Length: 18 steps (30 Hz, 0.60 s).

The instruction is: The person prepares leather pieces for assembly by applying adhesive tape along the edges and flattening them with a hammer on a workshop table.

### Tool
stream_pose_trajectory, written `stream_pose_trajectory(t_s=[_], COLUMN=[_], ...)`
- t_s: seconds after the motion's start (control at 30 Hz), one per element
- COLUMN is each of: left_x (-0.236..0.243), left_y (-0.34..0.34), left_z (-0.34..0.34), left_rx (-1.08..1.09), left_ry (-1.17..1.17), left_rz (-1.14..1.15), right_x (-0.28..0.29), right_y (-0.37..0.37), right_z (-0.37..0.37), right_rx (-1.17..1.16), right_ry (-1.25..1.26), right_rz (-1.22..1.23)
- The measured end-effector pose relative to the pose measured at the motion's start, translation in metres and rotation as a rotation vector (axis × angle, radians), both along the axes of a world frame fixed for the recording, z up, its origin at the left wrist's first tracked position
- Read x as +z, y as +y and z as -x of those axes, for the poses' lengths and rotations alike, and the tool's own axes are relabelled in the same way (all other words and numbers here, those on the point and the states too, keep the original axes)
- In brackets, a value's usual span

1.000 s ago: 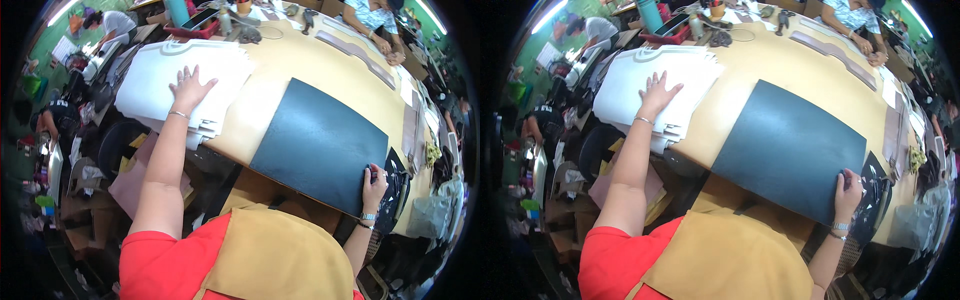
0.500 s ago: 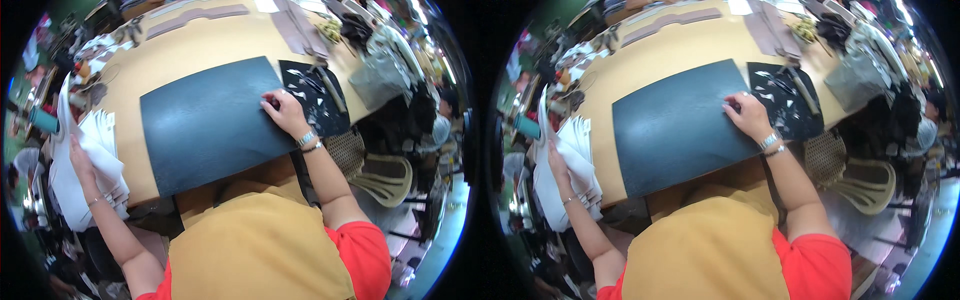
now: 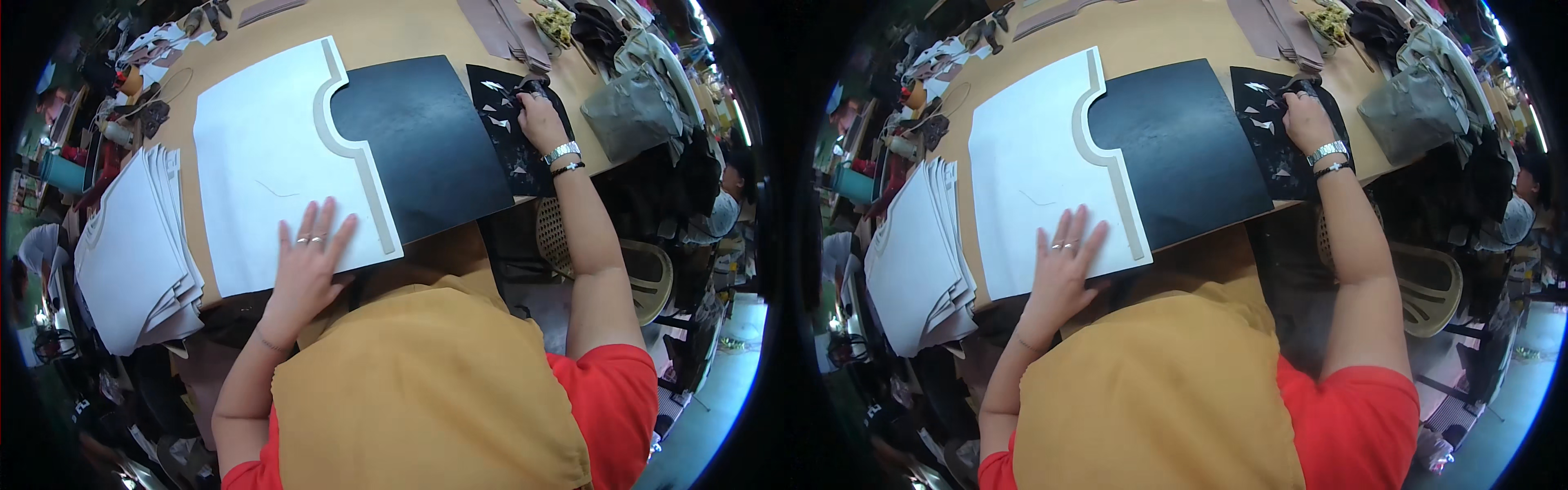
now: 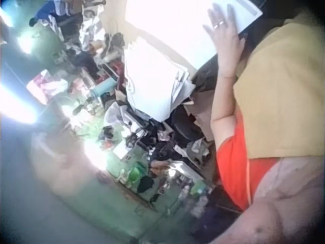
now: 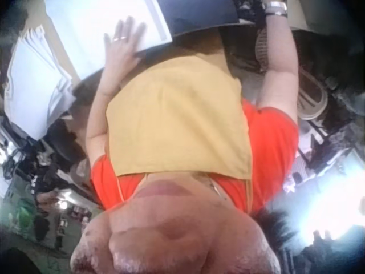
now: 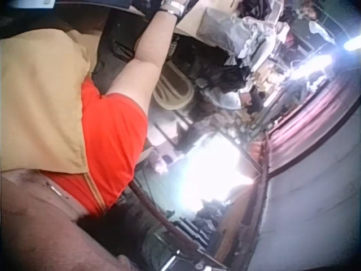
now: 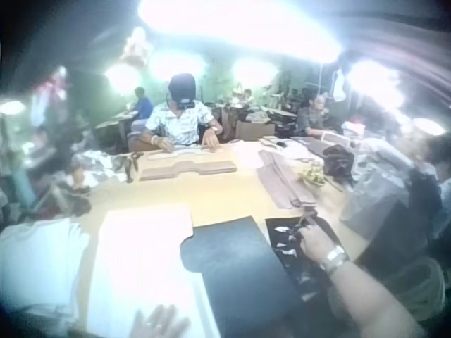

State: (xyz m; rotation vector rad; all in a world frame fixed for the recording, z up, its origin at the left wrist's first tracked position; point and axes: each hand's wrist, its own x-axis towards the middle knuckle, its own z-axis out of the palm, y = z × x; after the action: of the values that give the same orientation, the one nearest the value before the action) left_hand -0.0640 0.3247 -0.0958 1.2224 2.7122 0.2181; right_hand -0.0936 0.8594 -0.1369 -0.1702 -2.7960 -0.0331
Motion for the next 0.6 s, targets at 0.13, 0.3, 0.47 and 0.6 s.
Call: stream_pose_trajectory(t_s=[0.13, 0.3, 0.47, 0.6], left_x=[-0.004, -0.006, -0.008, -0.012], left_y=[0.032, 0.056, 0.078, 0.075], left_z=[0.005, -0.004, -0.001, -0.004], left_rx=[-0.102, -0.061, -0.03, -0.025], left_ry=[-0.033, -0.195, -0.257, -0.252], left_rz=[-0.122, -0.33, -0.476, -0.496], right_x=[0.003, 0.017, 0.059, 0.079], right_y=[0.008, 0.0, -0.109, -0.178], right_z=[0.004, 0.001, 0.009, 0.012], right_rx=[0.067, 0.037, -0.181, -0.132], right_ry=[-0.057, -0.049, -0.442, -0.773], right_rz=[0.017, 0.166, 1.395, 1.506])
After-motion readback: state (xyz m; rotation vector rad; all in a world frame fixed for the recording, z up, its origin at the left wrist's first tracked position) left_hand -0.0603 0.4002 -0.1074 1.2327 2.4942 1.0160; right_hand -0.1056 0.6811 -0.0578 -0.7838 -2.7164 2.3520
